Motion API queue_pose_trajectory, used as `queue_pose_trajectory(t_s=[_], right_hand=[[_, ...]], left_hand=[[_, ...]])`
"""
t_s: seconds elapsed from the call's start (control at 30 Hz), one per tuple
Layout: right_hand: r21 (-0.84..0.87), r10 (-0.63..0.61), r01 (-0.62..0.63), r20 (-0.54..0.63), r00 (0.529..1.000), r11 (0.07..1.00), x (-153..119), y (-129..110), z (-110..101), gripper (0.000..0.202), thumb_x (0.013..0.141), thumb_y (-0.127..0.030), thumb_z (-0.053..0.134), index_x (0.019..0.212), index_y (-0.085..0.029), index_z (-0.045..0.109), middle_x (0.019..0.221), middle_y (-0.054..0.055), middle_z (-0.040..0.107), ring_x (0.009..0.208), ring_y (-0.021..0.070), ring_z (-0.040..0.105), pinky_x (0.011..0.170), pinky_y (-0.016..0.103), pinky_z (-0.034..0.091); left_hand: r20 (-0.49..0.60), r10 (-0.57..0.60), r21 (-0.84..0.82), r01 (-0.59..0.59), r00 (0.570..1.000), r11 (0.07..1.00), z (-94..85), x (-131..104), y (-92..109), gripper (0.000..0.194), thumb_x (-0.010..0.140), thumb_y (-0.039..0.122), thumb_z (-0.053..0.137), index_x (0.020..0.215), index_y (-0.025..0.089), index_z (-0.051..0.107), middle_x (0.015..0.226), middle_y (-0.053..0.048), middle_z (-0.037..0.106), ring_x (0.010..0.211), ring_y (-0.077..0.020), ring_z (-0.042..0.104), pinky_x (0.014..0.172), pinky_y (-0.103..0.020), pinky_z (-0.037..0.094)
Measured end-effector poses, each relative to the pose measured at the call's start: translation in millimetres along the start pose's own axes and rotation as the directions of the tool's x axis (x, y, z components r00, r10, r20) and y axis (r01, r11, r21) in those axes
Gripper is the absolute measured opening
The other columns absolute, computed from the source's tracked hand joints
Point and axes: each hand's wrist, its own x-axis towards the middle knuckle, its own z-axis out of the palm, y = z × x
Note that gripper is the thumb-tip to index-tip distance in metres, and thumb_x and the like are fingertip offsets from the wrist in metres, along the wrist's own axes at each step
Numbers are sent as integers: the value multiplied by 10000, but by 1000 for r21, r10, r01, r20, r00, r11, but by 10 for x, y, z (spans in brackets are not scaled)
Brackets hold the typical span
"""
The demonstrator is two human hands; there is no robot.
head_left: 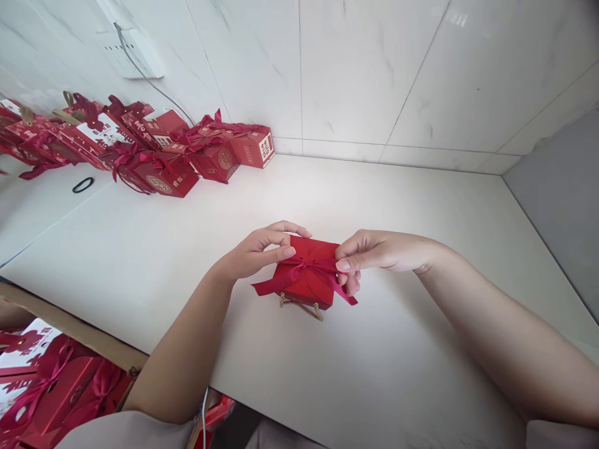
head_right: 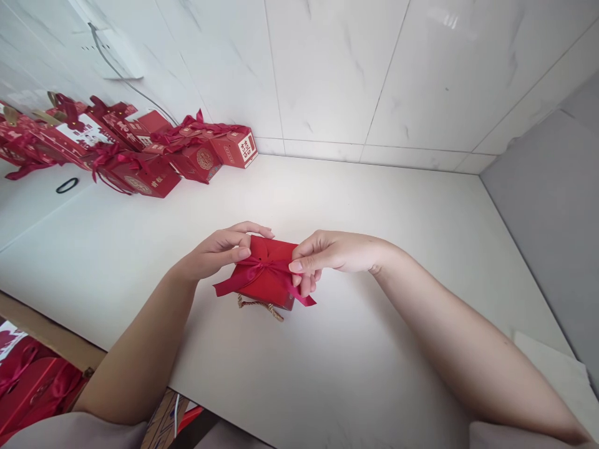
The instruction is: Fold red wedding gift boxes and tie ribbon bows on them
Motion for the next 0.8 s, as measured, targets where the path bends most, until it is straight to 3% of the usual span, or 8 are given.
queue_pose_trajectory(t_s=[0.53,0.8], right_hand=[[1,44,-44,1,999,999,15,-41,42,329,903,-461,630,806,-150,677,736,59,756,656,155,694,647,268,478],[-20,58,-58,1,998,998,5,-58,44,359,892,-497,628,814,-148,660,713,58,749,630,157,694,636,269,458]], left_hand=[[-37,3,337,10,999,941,-84,-72,140,315,941,338,540,675,176,587,1256,-32,563,1151,-187,537,950,-314,426],[-21,0,378,8,1000,926,-99,-78,165,311,943,353,531,696,185,613,1249,-33,564,1097,-181,555,916,-309,445]])
